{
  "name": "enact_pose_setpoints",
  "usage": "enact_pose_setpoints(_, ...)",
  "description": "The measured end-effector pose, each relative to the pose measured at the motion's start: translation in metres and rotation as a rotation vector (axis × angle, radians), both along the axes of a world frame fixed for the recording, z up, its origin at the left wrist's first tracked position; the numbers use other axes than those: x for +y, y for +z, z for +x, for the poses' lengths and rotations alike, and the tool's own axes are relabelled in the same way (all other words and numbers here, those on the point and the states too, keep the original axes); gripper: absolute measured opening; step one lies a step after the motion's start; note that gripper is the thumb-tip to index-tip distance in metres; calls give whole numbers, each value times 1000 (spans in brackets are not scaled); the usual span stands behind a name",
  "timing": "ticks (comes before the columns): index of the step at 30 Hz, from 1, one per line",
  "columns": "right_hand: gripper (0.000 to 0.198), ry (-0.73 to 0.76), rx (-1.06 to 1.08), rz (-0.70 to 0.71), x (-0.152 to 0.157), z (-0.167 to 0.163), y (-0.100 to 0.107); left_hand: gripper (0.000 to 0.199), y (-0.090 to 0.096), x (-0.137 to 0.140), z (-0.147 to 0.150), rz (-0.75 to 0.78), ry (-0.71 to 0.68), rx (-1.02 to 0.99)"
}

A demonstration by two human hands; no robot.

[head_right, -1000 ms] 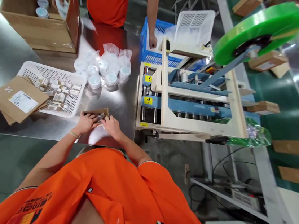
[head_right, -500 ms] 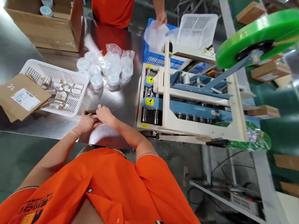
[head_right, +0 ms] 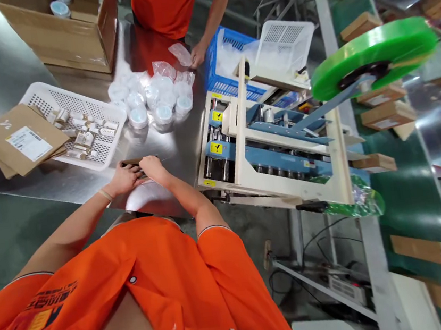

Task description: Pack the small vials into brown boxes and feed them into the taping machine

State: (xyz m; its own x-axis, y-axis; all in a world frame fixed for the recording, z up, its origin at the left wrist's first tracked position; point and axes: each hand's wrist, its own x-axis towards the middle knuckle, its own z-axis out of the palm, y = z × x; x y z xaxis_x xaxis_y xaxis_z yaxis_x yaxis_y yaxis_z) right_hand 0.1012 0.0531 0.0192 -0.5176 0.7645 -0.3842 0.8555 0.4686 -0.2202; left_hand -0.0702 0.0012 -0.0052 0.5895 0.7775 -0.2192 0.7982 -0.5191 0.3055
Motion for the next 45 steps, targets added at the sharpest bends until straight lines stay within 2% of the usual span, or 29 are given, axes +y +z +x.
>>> enact_pose_setpoints(2,15,-39,119,31,0,20,-3,41,1,0,0,-2,12,4)
enact_pose_setpoints(3,16,-118,215,82,-1,35,-4,41,0,-1,1,-1,19,6)
enact_pose_setpoints(5,20,-361,435,172,-6,65,-10,46,0,-3,3,8,35,5)
enact_pose_setpoints(6,19,-478,526,165,-8,76,-14,49,-1,-4,5,14,45,0)
enact_pose_setpoints(7,16,-561,596,105,-10,82,-19,54,-2,-4,7,19,58,-8)
enact_pose_setpoints(9,14,-588,670,-102,-12,79,-32,64,-5,-4,11,24,94,-34)
enact_pose_setpoints(10,18,-550,675,-188,-12,71,-38,66,-7,-4,12,23,112,-59)
enact_pose_setpoints(12,23,-425,633,-248,-10,54,-46,63,-13,-3,9,14,135,-157)
enact_pose_setpoints(14,20,-265,575,-205,-9,46,-46,51,-20,-4,-2,5,189,-345)
enact_pose_setpoints(17,24,-49,543,-115,-16,63,-40,45,-33,-8,-31,-9,439,-676)
enact_pose_setpoints(19,24,70,521,-87,-24,80,-37,58,-41,-10,-50,-133,586,-821)
enact_pose_setpoints(22,15,177,431,-75,-33,87,-37,82,-51,-5,-56,-418,624,-910)
enact_pose_setpoints(23,18,183,390,-75,-33,84,-37,86,-53,-1,-51,-452,645,-902)
enact_pose_setpoints(25,20,131,303,-73,-30,73,-36,89,-54,8,-36,-413,699,-815)
enact_pose_setpoints(27,14,-20,215,-25,-23,60,-34,85,-51,18,-26,-353,682,-682)
enact_pose_setpoints(29,40,-174,160,89,-15,52,-30,76,-44,27,-28,-352,607,-603)
enact_pose_setpoints(30,54,-203,154,148,-13,50,-28,71,-39,31,-33,-363,563,-587)
enact_pose_setpoints(32,64,-139,173,199,-13,51,-27,63,-27,36,-46,-348,444,-516)
enact_pose_setpoints(35,52,2,195,139,-23,59,-33,71,-11,30,-49,-255,257,-259)
enact_pose_setpoints(37,51,-3,188,110,-31,65,-40,90,-7,14,-34,-179,264,-78)
enact_pose_setpoints(40,57,-32,216,96,-37,77,-54,113,-10,-17,-1,-31,363,131)
enact_pose_setpoints(42,62,-121,252,107,-39,90,-64,113,-14,-28,14,28,399,174)
enact_pose_setpoints(45,63,-486,221,155,-48,119,-81,111,-21,-8,31,31,385,119)
